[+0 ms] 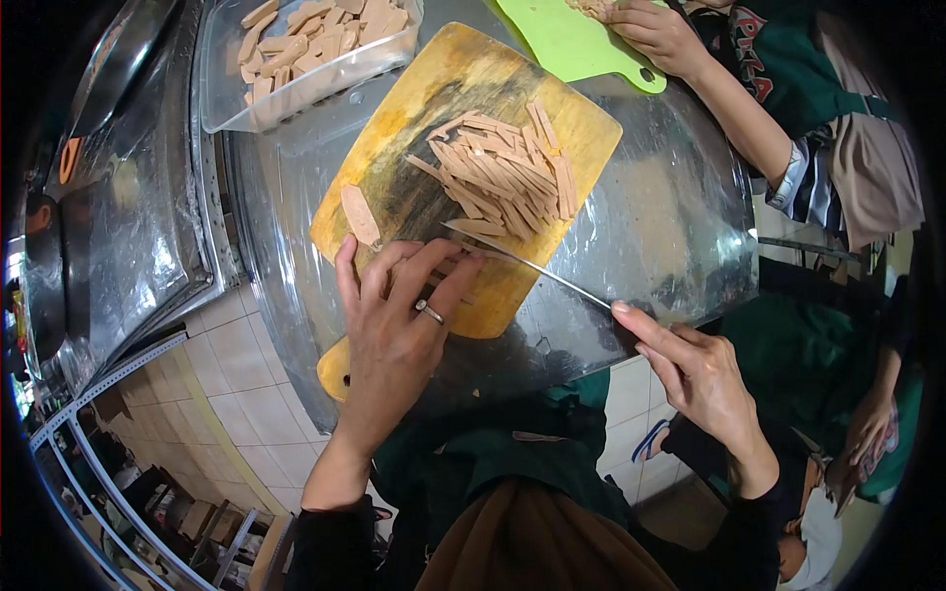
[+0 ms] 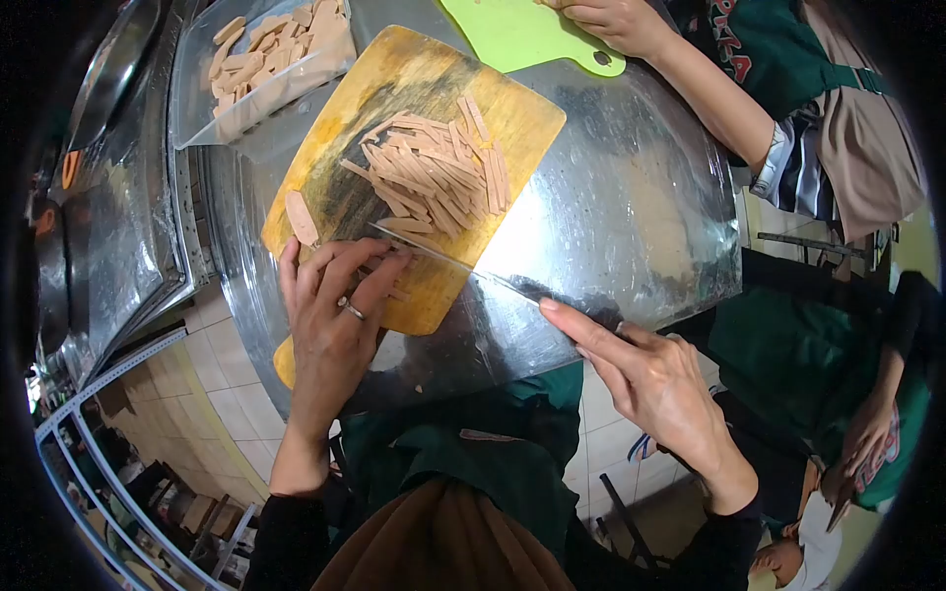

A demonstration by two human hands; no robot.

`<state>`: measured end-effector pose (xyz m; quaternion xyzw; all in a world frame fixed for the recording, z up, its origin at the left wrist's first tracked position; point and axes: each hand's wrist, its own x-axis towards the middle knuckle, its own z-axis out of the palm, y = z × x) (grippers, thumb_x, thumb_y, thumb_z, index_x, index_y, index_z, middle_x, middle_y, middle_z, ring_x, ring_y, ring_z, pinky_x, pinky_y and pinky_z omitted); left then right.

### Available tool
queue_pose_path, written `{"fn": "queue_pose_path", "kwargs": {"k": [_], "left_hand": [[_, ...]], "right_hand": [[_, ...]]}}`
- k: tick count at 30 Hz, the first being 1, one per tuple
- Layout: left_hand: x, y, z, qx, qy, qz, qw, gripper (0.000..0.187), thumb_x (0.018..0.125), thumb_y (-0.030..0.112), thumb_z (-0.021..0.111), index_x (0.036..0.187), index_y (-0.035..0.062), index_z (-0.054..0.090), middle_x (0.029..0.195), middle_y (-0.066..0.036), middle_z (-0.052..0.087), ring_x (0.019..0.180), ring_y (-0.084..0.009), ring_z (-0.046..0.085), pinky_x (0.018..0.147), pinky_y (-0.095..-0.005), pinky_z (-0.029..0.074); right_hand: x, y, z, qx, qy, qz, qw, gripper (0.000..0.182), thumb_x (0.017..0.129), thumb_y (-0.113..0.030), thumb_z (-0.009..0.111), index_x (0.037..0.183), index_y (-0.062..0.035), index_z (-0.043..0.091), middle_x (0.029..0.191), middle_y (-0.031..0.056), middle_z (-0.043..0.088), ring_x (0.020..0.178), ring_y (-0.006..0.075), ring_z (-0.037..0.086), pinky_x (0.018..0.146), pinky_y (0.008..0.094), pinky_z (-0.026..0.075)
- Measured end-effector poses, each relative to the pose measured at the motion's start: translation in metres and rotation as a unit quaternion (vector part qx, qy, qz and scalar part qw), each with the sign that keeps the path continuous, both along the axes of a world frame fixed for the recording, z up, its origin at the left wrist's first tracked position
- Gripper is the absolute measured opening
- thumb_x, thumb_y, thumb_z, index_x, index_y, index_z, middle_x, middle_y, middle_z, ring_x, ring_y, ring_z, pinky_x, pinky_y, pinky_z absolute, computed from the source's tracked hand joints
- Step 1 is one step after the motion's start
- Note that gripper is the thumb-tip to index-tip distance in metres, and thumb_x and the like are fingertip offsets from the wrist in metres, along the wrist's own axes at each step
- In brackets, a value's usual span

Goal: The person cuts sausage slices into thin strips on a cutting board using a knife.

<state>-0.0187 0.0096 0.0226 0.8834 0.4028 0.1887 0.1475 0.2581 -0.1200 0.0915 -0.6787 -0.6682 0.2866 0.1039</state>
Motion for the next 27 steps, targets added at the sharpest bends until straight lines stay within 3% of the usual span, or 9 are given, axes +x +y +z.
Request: {"fn": "queue_pose_path", "kwargs": {"k": [3,6,8,11,15,20,23,27], "left_hand": [[0.0,0.002,0.004,0.013,-0.004,-0.003,1.0,0.035,0.088,0.003,0.072,0.119,0.0173,0.074,0.119,0.0,0.067,0.114,-0.0239,0.061,0.119,-0.0591,0.027],[-0.002,0.006,0.005,0.019,-0.07,0.029,0.997,0.025,0.091,0.005,0.071,0.114,0.0138,0.074,0.112,-0.002,0.069,0.109,-0.0237,0.063,0.116,-0.0521,0.031],[-0.002,0.016,0.009,0.034,-0.065,0.05,0.996,0.021,0.092,0.006,0.071,0.112,0.0118,0.074,0.11,-0.003,0.07,0.106,-0.0235,0.064,0.112,-0.0476,0.034],[0.006,0.033,0.018,0.025,-0.061,0.041,0.997,0.017,0.091,0.01,0.073,0.108,0.0096,0.073,0.108,-0.005,0.07,0.106,-0.0251,0.063,0.106,-0.0428,0.037],[0.011,0.048,0.011,0.012,-0.038,-0.017,0.999,0.018,0.091,0.013,0.075,0.108,0.0089,0.072,0.108,-0.006,0.07,0.107,-0.027,0.063,0.106,-0.0429,0.036],[0.013,0.056,0.013,0.026,-0.012,-0.053,0.998,0.017,0.093,0.016,0.073,0.107,0.0082,0.07,0.106,-0.007,0.07,0.106,-0.0287,0.063,0.101,-0.0418,0.041],[0.014,0.061,0.011,0.054,0.008,-0.083,0.995,0.015,0.094,0.016,0.072,0.105,0.0078,0.068,0.105,-0.007,0.069,0.104,-0.0292,0.063,0.097,-0.0415,0.045],[0.013,0.065,0.006,0.126,0.039,-0.123,0.984,0.013,0.094,0.017,0.07,0.102,0.0081,0.067,0.102,-0.007,0.067,0.101,-0.0277,0.064,0.095,-0.0413,0.046]], "right_hand": [[-0.006,0.01,0.002,0.025,-0.013,-0.002,1.0,0.063,0.095,-0.006,0.07,0.149,-0.0348,0.058,0.058,0.0096,0.048,0.049,0.0244,0.05,0.053,0.0405,0.045],[-0.004,0.012,0.014,-0.023,-0.001,-0.013,1.0,0.059,0.09,0.004,0.07,0.144,-0.018,0.064,0.089,0.0176,0.073,0.061,0.0292,0.062,0.062,0.0369,0.052],[-0.001,0.001,0.007,0.032,0.038,-0.03,0.998,0.056,0.093,-0.004,0.07,0.145,-0.0244,0.063,0.074,0.0133,0.065,0.055,0.026,0.057,0.057,0.038,0.048],[0.006,-0.022,0.006,0.07,0.075,-0.047,0.994,0.054,0.095,-0.008,0.07,0.146,-0.0257,0.064,0.067,0.0109,0.063,0.053,0.0239,0.056,0.055,0.0375,0.047],[0.01,-0.049,0.018,0.011,0.056,-0.03,0.998,0.055,0.095,-0.006,0.07,0.146,-0.0246,0.063,0.065,0.01,0.062,0.053,0.0229,0.057,0.055,0.0374,0.047],[-0.003,-0.059,0.013,-0.041,0.077,-0.019,0.996,0.056,0.099,-0.014,0.067,0.15,-0.0348,0.057,0.059,0.0104,0.054,0.051,0.025,0.054,0.055,0.0401,0.046],[-0.014,-0.049,0.016,-0.05,0.075,-0.006,0.996,0.051,0.095,-0.009,0.069,0.144,-0.0218,0.064,0.063,0.0115,0.056,0.057,0.027,0.059,0.061,0.0397,0.05],[-0.027,-0.039,0.01,-0.021,0.039,0.029,0.999,0.052,0.097,-0.013,0.069,0.146,-0.0267,0.062,0.062,0.0114,0.055,0.055,0.0281,0.058,0.058,0.0412,0.048]]}}
